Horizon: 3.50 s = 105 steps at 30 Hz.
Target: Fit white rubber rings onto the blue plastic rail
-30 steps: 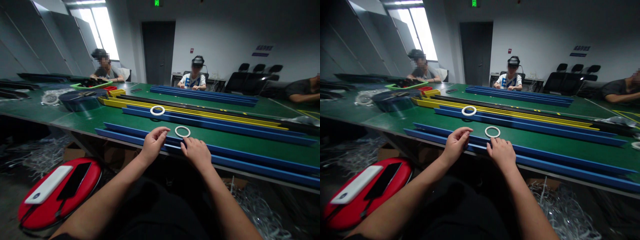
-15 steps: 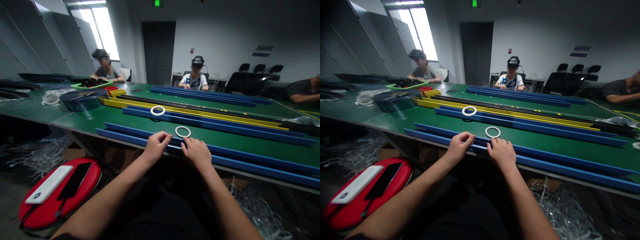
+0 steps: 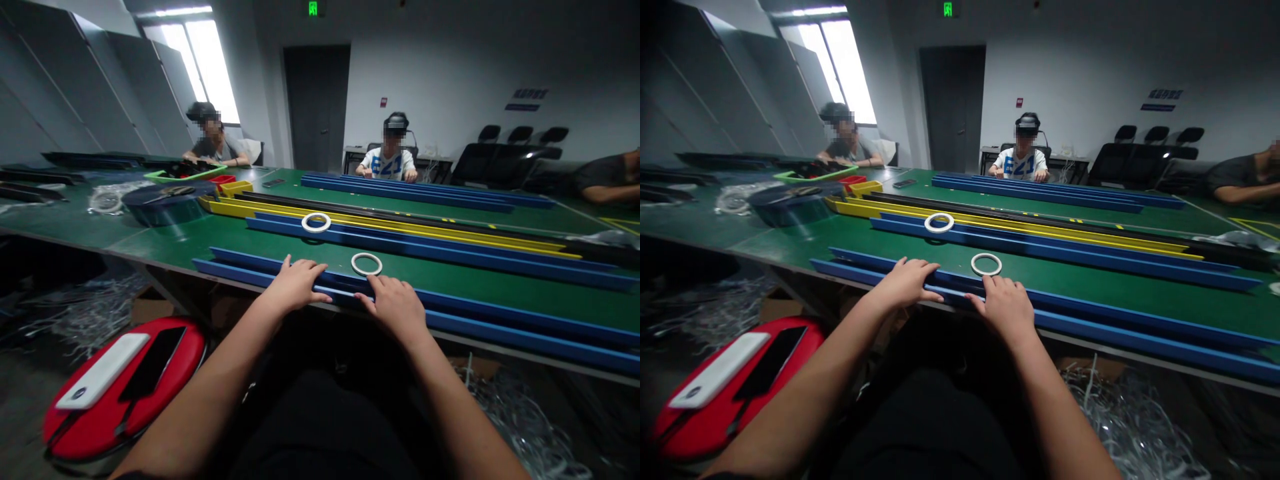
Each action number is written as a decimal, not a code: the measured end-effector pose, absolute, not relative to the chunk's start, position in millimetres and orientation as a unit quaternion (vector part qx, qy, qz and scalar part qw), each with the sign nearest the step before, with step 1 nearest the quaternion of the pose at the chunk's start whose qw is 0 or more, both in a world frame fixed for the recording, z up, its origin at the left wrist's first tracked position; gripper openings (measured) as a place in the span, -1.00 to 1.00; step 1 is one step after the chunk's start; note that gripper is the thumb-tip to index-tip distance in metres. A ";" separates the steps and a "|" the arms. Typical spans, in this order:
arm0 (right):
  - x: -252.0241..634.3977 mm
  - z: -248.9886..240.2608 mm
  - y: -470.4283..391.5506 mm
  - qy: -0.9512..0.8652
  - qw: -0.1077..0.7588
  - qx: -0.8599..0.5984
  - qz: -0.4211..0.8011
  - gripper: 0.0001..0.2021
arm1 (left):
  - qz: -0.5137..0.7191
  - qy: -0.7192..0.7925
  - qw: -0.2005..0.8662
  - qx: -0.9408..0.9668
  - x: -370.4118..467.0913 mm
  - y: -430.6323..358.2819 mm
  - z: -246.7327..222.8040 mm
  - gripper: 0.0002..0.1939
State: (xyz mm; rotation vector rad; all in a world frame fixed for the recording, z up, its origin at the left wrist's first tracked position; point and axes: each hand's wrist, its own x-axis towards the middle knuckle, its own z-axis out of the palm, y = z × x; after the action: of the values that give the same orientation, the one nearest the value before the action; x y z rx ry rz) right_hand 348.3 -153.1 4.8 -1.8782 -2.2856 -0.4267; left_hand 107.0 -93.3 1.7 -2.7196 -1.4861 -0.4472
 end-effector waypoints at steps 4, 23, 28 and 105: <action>347.2 7.6 -150.0 -0.756 0.067 -0.640 -0.117 -0.39 | -0.120 -0.480 0.042 -0.868 97.9 -80.1 -0.3 -0.20; 457.3 10.9 -148.8 -0.668 0.101 -0.729 -0.114 -0.46 | -0.176 -0.438 0.082 -0.878 210.1 -96.5 -4.5 -0.21; 459.2 10.4 -144.9 -0.688 0.101 -0.710 -0.108 -0.48 | -0.166 -0.438 0.070 -0.881 211.0 -97.1 -6.3 -0.21; 503.4 -3.8 -166.2 -0.766 0.065 -0.632 -0.092 -0.32 | -0.174 -0.449 0.051 -0.875 202.8 -100.6 -13.5 -0.16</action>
State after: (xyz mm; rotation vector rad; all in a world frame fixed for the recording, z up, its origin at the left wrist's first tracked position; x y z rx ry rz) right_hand 503.4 -166.2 -3.8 -1.9089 -2.3137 -0.2778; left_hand 202.8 -100.6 -13.5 -2.6633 -1.3652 -0.5311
